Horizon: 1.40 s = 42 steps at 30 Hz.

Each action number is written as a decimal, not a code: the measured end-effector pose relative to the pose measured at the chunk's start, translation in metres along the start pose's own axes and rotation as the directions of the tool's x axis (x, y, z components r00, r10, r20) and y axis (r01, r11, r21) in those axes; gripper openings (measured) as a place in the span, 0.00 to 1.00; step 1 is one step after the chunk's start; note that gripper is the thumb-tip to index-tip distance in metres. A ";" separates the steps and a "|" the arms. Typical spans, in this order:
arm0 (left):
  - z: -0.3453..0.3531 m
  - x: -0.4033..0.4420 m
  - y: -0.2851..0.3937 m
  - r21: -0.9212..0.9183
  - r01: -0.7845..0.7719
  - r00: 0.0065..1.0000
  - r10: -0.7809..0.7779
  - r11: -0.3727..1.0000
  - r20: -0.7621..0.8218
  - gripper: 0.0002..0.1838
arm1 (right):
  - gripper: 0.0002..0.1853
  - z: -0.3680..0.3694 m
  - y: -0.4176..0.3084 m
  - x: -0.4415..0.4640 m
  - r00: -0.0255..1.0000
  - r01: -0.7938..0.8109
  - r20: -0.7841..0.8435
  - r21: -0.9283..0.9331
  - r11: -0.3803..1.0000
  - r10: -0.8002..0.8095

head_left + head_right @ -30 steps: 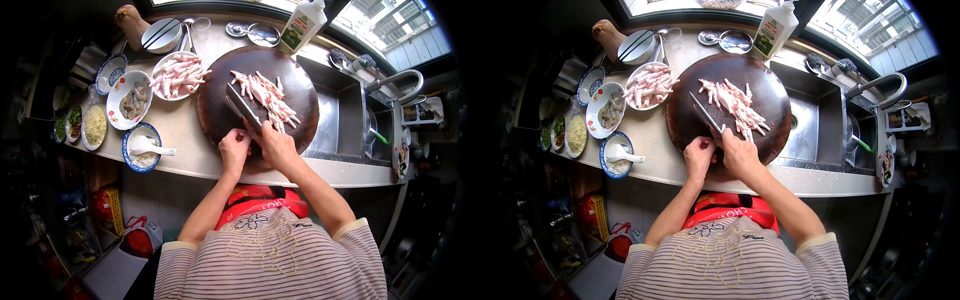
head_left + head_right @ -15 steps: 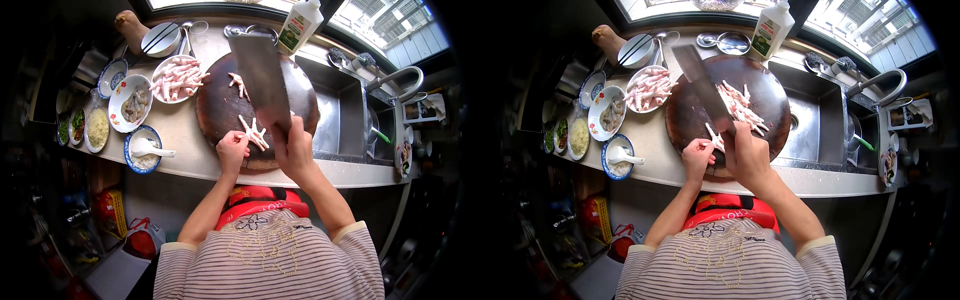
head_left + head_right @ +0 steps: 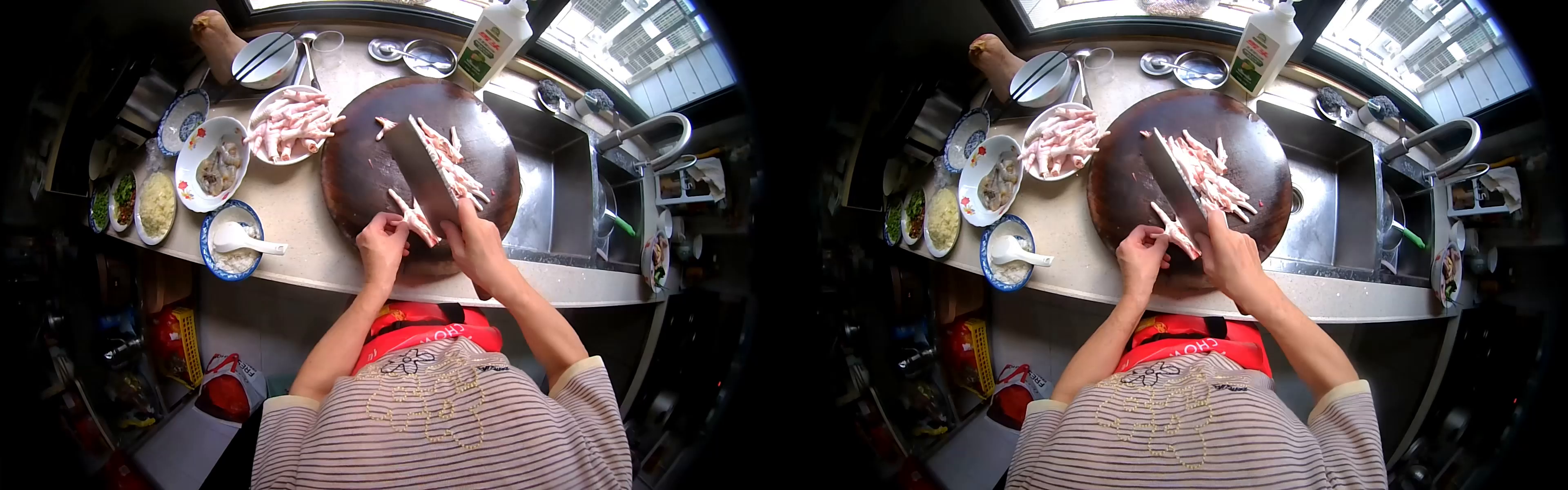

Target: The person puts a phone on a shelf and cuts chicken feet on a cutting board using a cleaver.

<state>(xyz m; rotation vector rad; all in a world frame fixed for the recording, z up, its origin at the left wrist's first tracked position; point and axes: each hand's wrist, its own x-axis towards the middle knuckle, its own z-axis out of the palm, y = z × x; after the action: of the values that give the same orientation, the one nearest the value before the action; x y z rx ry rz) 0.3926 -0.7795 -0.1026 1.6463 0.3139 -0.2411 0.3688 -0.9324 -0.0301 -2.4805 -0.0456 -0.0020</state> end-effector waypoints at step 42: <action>0.002 -0.016 0.003 0.328 -0.357 0.921 0.388 0.875 -0.032 0.08 | 0.10 -0.025 0.003 -0.029 0.964 -0.072 -0.257 -0.028 0.997 0.062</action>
<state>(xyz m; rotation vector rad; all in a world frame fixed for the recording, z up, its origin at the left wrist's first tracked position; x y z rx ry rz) 0.3785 -0.7825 -0.0947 2.0030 0.0215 0.0897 0.3404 -0.9514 -0.0125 -2.4974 0.1503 -0.2973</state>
